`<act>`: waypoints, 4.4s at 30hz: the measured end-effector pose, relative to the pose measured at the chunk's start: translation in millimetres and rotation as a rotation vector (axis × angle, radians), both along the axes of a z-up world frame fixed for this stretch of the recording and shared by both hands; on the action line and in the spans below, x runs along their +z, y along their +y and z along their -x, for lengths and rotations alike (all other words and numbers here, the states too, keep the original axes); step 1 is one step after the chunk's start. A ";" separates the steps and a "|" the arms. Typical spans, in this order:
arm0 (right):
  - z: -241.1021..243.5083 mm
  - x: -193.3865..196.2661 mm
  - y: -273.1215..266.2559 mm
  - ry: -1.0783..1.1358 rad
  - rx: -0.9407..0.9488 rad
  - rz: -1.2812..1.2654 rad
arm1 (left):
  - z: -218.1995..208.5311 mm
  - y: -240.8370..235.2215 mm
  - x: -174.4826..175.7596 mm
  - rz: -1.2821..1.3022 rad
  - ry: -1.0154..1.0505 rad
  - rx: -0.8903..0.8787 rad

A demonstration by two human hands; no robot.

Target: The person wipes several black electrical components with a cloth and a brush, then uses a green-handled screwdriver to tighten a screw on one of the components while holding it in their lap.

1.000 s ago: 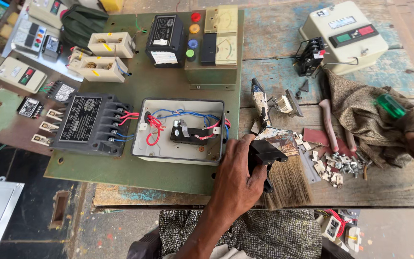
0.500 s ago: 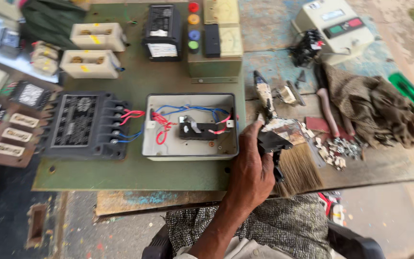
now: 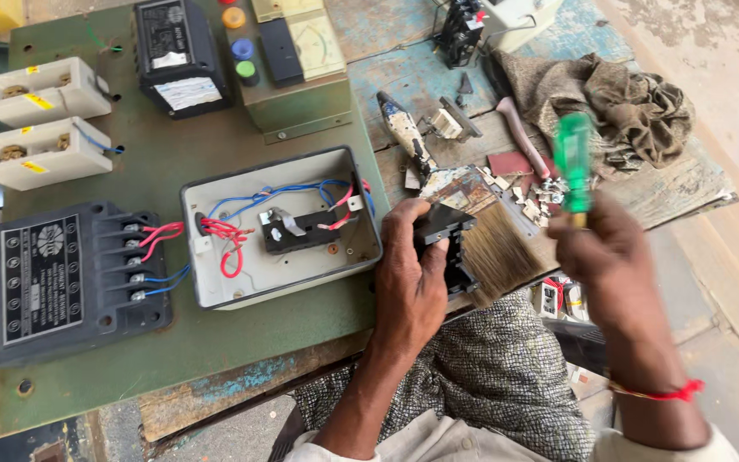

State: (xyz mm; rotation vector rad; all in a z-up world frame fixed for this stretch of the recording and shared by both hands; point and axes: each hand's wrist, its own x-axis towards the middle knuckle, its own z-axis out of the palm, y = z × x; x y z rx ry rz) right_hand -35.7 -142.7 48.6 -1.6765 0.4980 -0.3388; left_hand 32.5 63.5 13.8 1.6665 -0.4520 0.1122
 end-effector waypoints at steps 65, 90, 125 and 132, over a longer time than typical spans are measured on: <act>-137.5 8.1 9.9 0.034 0.268 0.273 | -34.9 -28.9 -6.4 -0.266 -0.179 0.195; -170.6 0.2 14.9 0.069 0.217 0.704 | -12.5 -5.3 23.8 -0.617 -0.334 -0.073; -157.8 -5.1 -25.2 0.127 0.283 0.924 | -52.4 -34.1 45.6 -0.927 -0.455 -0.030; -179.8 -18.9 -30.2 0.130 0.348 0.849 | -45.7 -34.7 45.1 -0.965 -0.549 0.149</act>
